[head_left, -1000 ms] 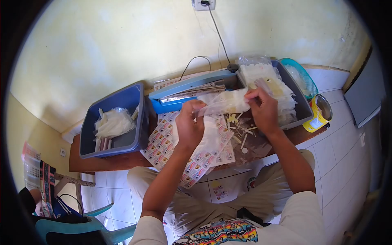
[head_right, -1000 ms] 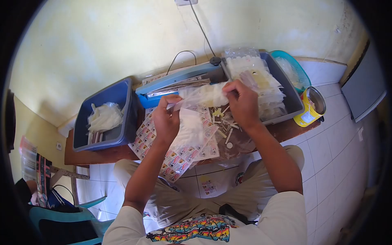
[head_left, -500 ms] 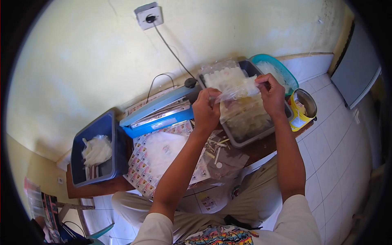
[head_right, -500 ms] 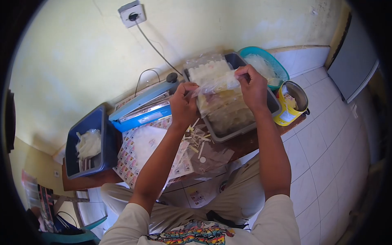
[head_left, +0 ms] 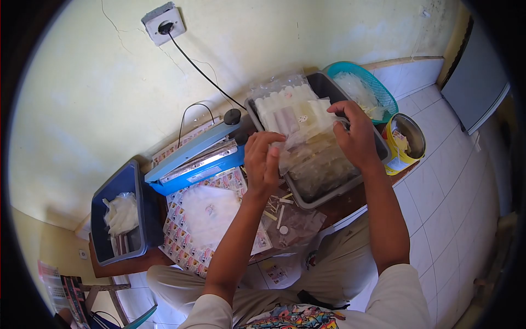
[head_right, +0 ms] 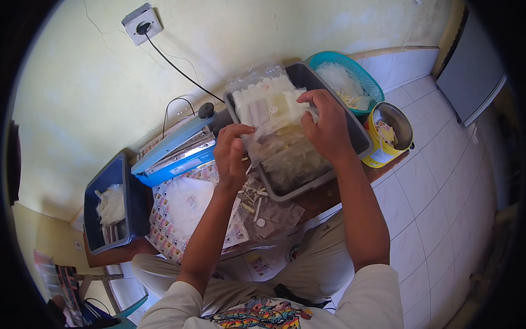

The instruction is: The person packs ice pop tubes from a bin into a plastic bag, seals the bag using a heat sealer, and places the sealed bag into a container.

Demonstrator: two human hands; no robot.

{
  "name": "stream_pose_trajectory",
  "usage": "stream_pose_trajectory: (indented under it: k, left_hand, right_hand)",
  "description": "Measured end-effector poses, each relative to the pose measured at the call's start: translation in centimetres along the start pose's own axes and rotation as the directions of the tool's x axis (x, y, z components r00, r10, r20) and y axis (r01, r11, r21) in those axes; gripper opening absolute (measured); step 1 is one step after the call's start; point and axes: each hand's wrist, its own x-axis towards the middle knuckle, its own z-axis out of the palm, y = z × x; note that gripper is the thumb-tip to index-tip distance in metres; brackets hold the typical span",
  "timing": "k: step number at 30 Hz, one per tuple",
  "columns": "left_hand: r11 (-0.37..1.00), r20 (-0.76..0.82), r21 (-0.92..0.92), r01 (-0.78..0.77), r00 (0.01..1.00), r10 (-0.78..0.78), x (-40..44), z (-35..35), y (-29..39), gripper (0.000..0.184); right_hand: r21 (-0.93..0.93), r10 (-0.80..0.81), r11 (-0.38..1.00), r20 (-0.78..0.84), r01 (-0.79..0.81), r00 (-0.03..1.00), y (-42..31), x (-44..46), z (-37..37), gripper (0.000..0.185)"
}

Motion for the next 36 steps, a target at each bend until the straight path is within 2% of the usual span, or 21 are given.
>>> stream_pose_trajectory:
  k: [1,3,5,6,8,10,13,21,24,26,32,36]
  left_hand:
    - [0.996,-0.012,-0.067,0.066,0.998,-0.067,0.1,-0.1,-0.3,0.019]
    - [0.996,-0.037,-0.010,0.086,0.996,-0.086,1.2,0.5,-0.2,0.024]
    - [0.994,-0.062,0.045,0.103,0.993,-0.100,2.4,1.2,0.1,0.029]
    - [0.993,-0.003,0.090,0.081,0.997,-0.081,2.7,1.5,0.0,0.033]
    - [0.989,0.062,0.136,0.050,0.996,-0.059,2.7,2.2,-0.3,0.038]
    - [0.955,0.194,0.295,-0.038,0.981,-0.021,1.9,3.0,-1.7,0.046]
    - [0.957,0.173,0.276,-0.083,0.984,0.036,1.0,3.3,-2.4,0.050]
    - [0.962,0.186,0.258,-0.086,0.982,0.038,1.0,2.8,-2.0,0.051]
    - [0.967,0.193,0.246,-0.067,0.981,0.019,0.6,2.0,-1.6,0.051]
    - [0.975,0.181,0.220,-0.041,0.983,0.000,0.0,0.8,-1.1,0.051]
    - [0.962,0.156,0.266,-0.058,0.988,0.017,-3.1,-6.3,1.2,0.047]
    - [0.934,0.111,0.356,-0.033,0.994,-0.007,-6.8,-12.6,2.1,0.037]
  right_hand:
    - [0.017,-0.061,0.998,-0.017,0.061,0.998,-0.4,0.0,0.1,0.016]
    - [0.035,-0.123,0.992,-0.032,0.125,0.992,-0.9,0.0,0.7,0.021]
    - [-0.133,-0.154,0.979,0.000,0.153,0.988,-1.0,-0.2,1.6,0.034]
    - [-0.133,-0.153,0.979,-0.001,0.152,0.988,-0.8,-0.5,1.7,0.034]
    - [-0.116,0.034,0.993,0.194,-0.011,0.980,-0.2,-0.9,1.9,0.043]
    - [-0.149,0.009,0.989,0.206,0.022,0.978,0.5,-0.9,1.8,0.043]
    - [-0.185,-0.025,0.981,0.219,0.067,0.975,1.1,-1.1,1.7,0.042]
    - [-0.176,-0.044,0.981,0.208,0.082,0.977,0.8,-1.3,1.7,0.040]
    - [-0.249,-0.068,0.962,0.178,0.112,0.982,-0.4,-1.4,2.1,0.040]
    - [-0.324,-0.168,0.925,0.123,0.200,0.978,-2.4,-1.5,2.5,0.042]
    - [-0.151,-0.395,0.894,0.176,0.421,0.902,-8.7,-3.9,6.8,0.044]
    - [0.017,-0.449,0.886,0.287,0.464,0.846,-11.9,-6.4,10.1,0.049]
